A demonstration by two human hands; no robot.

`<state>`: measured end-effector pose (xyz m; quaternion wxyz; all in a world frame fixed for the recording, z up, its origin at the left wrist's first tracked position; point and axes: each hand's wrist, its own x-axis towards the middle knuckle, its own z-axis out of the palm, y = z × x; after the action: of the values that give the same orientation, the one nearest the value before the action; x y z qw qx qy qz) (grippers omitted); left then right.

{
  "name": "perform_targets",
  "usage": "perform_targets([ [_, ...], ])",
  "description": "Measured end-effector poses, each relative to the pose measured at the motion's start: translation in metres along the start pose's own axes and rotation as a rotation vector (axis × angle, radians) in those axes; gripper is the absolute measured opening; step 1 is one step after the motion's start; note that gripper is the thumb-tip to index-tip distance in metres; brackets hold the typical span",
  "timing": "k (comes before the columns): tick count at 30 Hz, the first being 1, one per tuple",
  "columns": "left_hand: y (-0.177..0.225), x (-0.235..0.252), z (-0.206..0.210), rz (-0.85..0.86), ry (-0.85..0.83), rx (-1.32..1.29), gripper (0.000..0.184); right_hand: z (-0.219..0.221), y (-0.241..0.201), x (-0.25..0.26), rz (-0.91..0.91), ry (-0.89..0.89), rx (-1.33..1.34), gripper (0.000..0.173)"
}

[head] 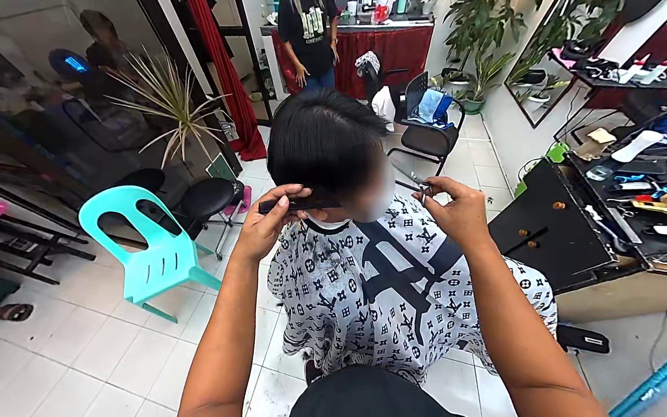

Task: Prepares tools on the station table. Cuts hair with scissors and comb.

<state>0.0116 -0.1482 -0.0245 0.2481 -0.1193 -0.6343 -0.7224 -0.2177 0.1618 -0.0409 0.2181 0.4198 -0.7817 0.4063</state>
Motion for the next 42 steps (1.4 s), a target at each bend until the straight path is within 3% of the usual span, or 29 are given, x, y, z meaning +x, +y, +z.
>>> perform_targets([
  [2,0.005,0.003,0.004,0.038,-0.014,0.035,0.03,-0.001,0.007,-0.009,0.098,0.047,0.058,0.03],
  [4,0.01,0.007,0.009,0.079,-0.011,0.061,0.031,-0.002,0.004,-0.013,0.072,0.088,0.097,0.029],
  [8,0.023,0.017,0.026,0.148,0.049,-0.011,0.03,-0.001,-0.027,0.007,-0.358,-0.003,-0.057,0.022],
  [10,0.029,0.019,0.029,0.168,0.008,-0.052,0.029,0.003,-0.042,0.022,-0.469,-0.033,-0.163,0.021],
  [15,0.032,0.024,0.02,0.123,-0.088,0.221,0.029,-0.006,-0.054,0.045,-0.485,-0.025,-0.068,0.022],
  [18,0.041,0.037,0.027,0.173,-0.041,0.074,0.03,-0.014,-0.065,0.049,-0.562,-0.079,-0.132,0.021],
  [20,0.049,0.04,0.026,0.181,-0.1,-0.027,0.029,-0.017,-0.071,0.05,-0.542,-0.064,-0.185,0.022],
  [23,0.054,0.036,0.014,0.11,-0.223,0.095,0.028,-0.026,-0.076,0.048,-0.487,-0.009,-0.202,0.024],
  [26,0.054,0.042,0.018,0.093,-0.168,0.186,0.029,-0.034,-0.081,0.039,-0.47,0.019,-0.233,0.026],
  [32,0.077,0.069,0.032,0.207,-0.135,-0.023,0.031,-0.063,-0.095,0.027,-0.508,-0.026,-0.314,0.035],
  [36,0.088,0.07,0.031,0.247,-0.179,-0.029,0.03,-0.086,-0.096,0.029,-0.507,0.089,-0.38,0.03],
  [40,0.091,0.068,0.033,0.271,-0.209,-0.036,0.03,-0.092,-0.099,0.045,-0.488,0.137,-0.522,0.049],
  [42,0.091,0.067,0.035,0.274,-0.216,-0.049,0.03,-0.089,-0.103,0.053,-0.51,0.135,-0.543,0.05],
])
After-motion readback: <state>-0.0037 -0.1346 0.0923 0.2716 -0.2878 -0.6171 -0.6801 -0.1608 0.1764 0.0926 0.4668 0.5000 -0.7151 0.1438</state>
